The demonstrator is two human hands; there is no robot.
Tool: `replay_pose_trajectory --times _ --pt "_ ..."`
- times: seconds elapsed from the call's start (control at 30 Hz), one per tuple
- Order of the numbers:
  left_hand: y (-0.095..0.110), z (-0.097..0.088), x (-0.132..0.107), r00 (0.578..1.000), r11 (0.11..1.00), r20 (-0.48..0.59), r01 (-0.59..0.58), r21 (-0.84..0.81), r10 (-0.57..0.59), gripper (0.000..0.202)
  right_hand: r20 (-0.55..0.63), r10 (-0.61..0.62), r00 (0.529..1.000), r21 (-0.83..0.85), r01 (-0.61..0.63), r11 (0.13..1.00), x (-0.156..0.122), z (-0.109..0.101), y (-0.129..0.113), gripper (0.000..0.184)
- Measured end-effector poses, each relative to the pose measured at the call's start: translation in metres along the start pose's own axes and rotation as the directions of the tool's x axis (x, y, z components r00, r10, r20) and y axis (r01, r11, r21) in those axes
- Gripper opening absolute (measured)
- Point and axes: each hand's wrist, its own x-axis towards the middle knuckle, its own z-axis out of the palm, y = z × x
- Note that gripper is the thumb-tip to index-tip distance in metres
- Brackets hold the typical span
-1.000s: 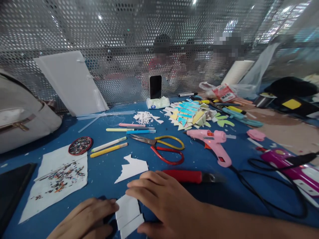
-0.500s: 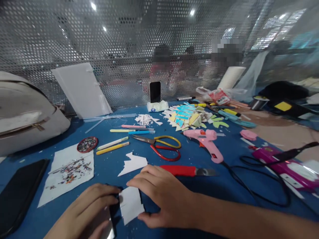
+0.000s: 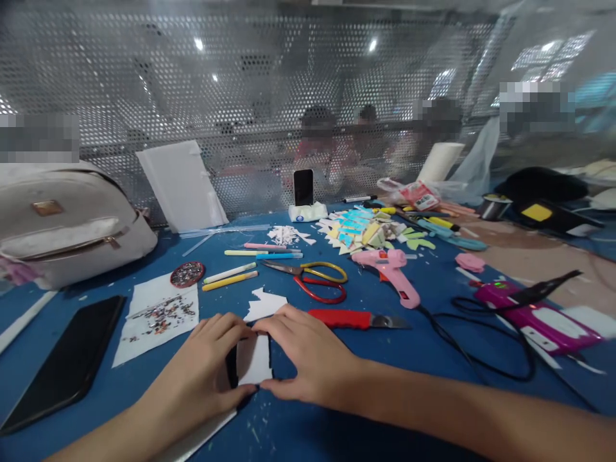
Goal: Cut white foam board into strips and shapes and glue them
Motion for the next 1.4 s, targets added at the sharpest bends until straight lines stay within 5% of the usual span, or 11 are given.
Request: replay_pose_trajectory --times 0.3,0.77,1.07,1.23,1.4 --pt "-0.012 -0.006 0.017 0.989 0.989 0.032 -0.144 -0.037 0.145 0.050 0.006 0.081 0.997 0.000 -0.081 0.997 -0.002 -0.009 -0.010 0.061" --pt "-0.017 -0.006 0.016 0.985 0.982 0.018 -0.171 -0.078 0.172 0.052 -0.177 -0.027 0.984 -0.025 0.023 0.999 -0.012 -0.020 -0.012 0.041" --pt "-0.036 -0.041 -0.005 0.991 0.992 -0.050 -0.123 -0.010 0.122 0.044 -0.197 -0.044 0.979 -0.011 0.043 0.999 -0.014 -0.019 -0.015 0.049" --pt "-0.060 -0.063 -0.041 0.982 0.990 -0.151 -0.097 0.105 0.112 0.047 0.021 -0.108 0.994 0.075 0.106 0.992 -0.004 -0.014 -0.024 0.072" --pt "-0.065 -0.067 -0.075 0.948 0.978 -0.292 -0.074 0.193 0.130 0.052 0.193 -0.289 0.938 0.070 0.280 0.957 0.018 0.014 -0.023 0.095"
